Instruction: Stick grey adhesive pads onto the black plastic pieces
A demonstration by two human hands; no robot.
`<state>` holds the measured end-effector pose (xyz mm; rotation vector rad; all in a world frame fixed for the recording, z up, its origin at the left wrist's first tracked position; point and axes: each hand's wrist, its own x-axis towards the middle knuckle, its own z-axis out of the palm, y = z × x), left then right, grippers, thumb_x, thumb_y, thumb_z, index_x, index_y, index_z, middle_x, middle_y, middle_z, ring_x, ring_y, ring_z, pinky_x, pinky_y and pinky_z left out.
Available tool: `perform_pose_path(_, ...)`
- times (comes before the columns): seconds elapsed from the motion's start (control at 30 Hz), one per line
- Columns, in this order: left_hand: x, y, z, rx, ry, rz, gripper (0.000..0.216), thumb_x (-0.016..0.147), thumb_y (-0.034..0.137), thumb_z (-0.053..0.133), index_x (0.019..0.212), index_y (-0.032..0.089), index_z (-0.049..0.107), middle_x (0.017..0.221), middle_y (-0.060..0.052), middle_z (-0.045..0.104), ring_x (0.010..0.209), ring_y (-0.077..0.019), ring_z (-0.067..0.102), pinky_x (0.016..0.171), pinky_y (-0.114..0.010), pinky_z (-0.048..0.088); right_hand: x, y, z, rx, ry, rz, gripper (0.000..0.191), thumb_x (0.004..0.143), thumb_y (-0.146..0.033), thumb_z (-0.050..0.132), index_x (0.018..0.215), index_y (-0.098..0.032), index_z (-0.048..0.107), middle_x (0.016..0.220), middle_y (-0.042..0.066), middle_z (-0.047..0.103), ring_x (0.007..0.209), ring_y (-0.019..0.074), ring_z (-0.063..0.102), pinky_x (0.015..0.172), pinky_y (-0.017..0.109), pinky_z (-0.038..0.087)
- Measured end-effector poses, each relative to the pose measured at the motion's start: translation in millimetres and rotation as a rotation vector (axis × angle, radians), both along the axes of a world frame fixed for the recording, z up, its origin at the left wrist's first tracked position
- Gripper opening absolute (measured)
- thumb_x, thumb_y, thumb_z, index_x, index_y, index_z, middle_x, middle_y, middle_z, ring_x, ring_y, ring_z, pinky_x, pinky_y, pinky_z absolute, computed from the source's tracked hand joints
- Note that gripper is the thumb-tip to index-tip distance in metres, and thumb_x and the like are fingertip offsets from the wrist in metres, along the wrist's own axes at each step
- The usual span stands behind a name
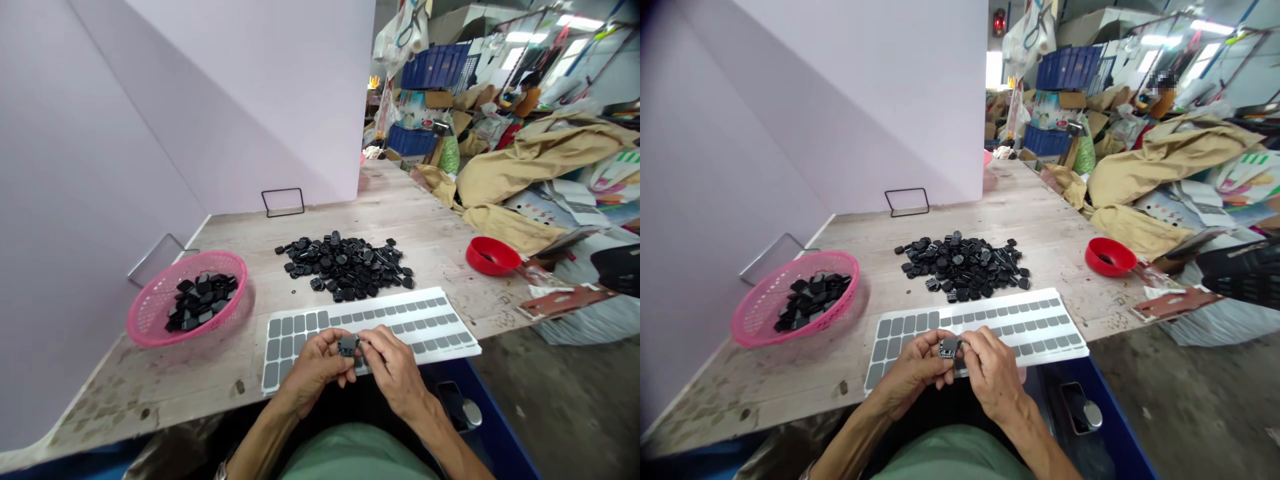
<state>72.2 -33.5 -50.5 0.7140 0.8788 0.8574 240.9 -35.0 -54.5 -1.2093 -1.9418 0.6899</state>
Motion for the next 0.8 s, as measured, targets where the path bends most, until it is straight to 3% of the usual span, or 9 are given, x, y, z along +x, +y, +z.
perform_pose_path(0.13,0.5,1.8,-2.4,-0.009,0.016,0.01,0.04,0.063,0.015,0.074,0.098,0.014,0.055,0.082,-0.005,0.069,0.051,-0.0094,0.061,0.044,-0.017,0.041,0.2,-0.4,0.6,-0.011,-0.026,0.017,0.025,0.094,-0.019,0.036,0.1,-0.021,0.059,0.086,0.005,0.056,0.079,0.0173,0.054,0.071,0.029,0.042)
perform_pose_path(0.3,2.4,3.8,-4.5,-0.022,0.039,0.009,0.04,0.064,0.018,0.074,0.099,0.012,0.055,0.057,0.0,0.064,0.049,-0.0107,0.059,0.045,-0.017,0.042,-1.5,-0.3,-0.5,-0.01,-0.026,0.017,0.027,0.094,-0.019,0.035,0.103,-0.022,0.06,0.087,0.005,0.057,0.08,0.0174,0.055,0.07,0.029,0.042)
perform_pose_path(0.6,1.5,3.3,-5.0,-0.014,0.058,0.008,0.042,0.062,0.018,0.076,0.098,0.014,0.056,0.061,0.0,0.065,0.051,-0.0109,0.06,0.047,-0.018,0.042,0.4,-0.5,-1.8,-0.018,-0.117,0.027,0.027,0.093,-0.016,0.038,0.105,-0.022,0.061,0.089,0.005,0.057,0.081,0.0177,0.054,0.071,0.029,0.042)
perform_pose_path(0.8,-0.1,2.8,-13.7,0.065,0.129,-0.011,0.033,0.076,0.04,0.066,0.095,0.014,0.057,0.054,0.0,0.061,0.046,-0.0098,0.055,0.044,-0.018,0.037,-3.3,-1.5,-0.9,-0.005,-0.228,0.05,0.025,0.091,-0.014,0.038,0.097,-0.02,0.061,0.085,0.004,0.055,0.078,0.017,0.054,0.07,0.028,0.041)
